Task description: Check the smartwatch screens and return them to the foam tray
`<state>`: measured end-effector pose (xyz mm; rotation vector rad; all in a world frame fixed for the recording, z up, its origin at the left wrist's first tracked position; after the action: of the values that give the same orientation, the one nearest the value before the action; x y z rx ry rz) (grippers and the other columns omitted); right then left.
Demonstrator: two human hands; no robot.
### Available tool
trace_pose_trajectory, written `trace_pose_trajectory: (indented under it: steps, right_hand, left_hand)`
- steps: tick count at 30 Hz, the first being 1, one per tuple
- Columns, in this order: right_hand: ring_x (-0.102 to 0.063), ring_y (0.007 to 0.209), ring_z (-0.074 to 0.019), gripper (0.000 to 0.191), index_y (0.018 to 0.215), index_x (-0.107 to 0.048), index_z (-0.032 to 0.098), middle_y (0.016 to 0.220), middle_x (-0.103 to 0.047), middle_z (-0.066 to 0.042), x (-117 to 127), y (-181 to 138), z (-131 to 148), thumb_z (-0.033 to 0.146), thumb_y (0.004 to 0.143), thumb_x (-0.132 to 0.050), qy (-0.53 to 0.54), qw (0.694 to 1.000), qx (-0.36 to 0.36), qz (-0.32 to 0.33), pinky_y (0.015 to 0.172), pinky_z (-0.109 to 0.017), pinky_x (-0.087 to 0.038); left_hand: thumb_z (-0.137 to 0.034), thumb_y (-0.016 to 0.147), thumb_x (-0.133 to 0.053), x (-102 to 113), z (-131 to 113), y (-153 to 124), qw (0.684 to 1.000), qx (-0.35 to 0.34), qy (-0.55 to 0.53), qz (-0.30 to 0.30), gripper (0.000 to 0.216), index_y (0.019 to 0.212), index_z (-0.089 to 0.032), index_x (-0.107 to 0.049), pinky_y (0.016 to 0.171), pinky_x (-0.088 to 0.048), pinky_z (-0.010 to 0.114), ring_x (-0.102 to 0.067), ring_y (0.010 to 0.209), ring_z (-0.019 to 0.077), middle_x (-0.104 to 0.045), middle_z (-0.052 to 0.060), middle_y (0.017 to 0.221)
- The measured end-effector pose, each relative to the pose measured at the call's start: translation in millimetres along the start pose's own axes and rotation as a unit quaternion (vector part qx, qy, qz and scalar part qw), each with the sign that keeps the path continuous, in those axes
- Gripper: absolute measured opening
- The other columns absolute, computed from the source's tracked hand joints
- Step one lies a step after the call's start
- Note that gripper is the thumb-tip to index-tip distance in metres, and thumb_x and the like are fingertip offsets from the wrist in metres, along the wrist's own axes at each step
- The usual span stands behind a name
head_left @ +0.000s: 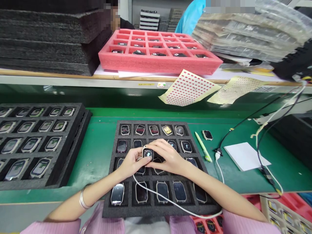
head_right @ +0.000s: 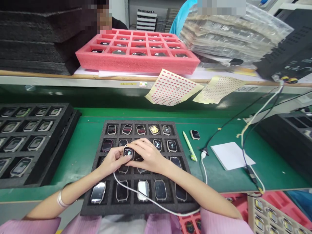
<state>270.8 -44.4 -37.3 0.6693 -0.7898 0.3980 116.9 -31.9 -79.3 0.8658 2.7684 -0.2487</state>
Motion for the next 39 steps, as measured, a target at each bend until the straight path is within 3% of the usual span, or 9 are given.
trace_pose_trajectory:
  steps: [18,26,34,39]
  right_hand:
    - [-0.056,0.102,-0.0264,0.043,0.122,-0.053,0.017,0.11,-0.062,-0.012,-3,-2,3,0.032,0.085,-0.067,-0.003,1.0,-0.007,-0.002,0.089,-0.044,-0.048]
    - [-0.057,0.101,-0.0264,0.044,0.123,-0.052,0.015,0.109,-0.063,-0.013,-1,-1,7,0.034,0.085,-0.066,-0.019,1.0,0.019,-0.005,0.09,-0.045,-0.047]
    - [-0.058,0.098,-0.0265,0.045,0.121,-0.052,0.012,0.106,-0.064,-0.014,0,-1,10,0.036,0.085,-0.066,-0.046,0.998,0.05,-0.008,0.09,-0.047,-0.045]
    - [-0.056,0.103,-0.0268,0.039,0.117,-0.054,0.017,0.11,-0.06,-0.013,6,0,12,0.035,0.085,-0.066,-0.003,1.0,0.027,-0.004,0.091,-0.045,-0.046]
  left_hand:
    - [-0.036,0.077,-0.069,2,1,-1,1.0,-0.005,0.011,0.0,0.029,0.089,-0.009,-0.065,0.067,-0.042,0.026,-0.055,0.07,0.0161,-0.062,0.004,0.077]
    - [-0.035,0.075,-0.071,0,1,-2,1.0,-0.011,-0.005,0.005,0.029,0.087,-0.01,-0.064,0.059,-0.04,0.023,-0.053,0.063,0.013,-0.059,0.002,0.07]
    - [-0.036,0.075,-0.071,0,2,-2,1.0,-0.013,0.002,0.016,0.029,0.086,-0.01,-0.062,0.063,-0.041,0.024,-0.054,0.065,0.0136,-0.06,0.002,0.071]
    - [-0.042,0.077,-0.069,-2,-1,-5,0.999,-0.012,0.031,0.024,0.034,0.091,-0.011,-0.061,0.067,-0.043,0.026,-0.057,0.07,0.0157,-0.062,0.003,0.076]
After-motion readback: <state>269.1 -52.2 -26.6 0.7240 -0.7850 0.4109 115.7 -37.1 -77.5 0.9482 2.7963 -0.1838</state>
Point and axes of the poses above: each hand's wrist, its own y-axis towards the middle knuckle, its own x-axis out of the back of the hand, z = x × y, the point moved 3 cm from there along y, towards the middle knuckle
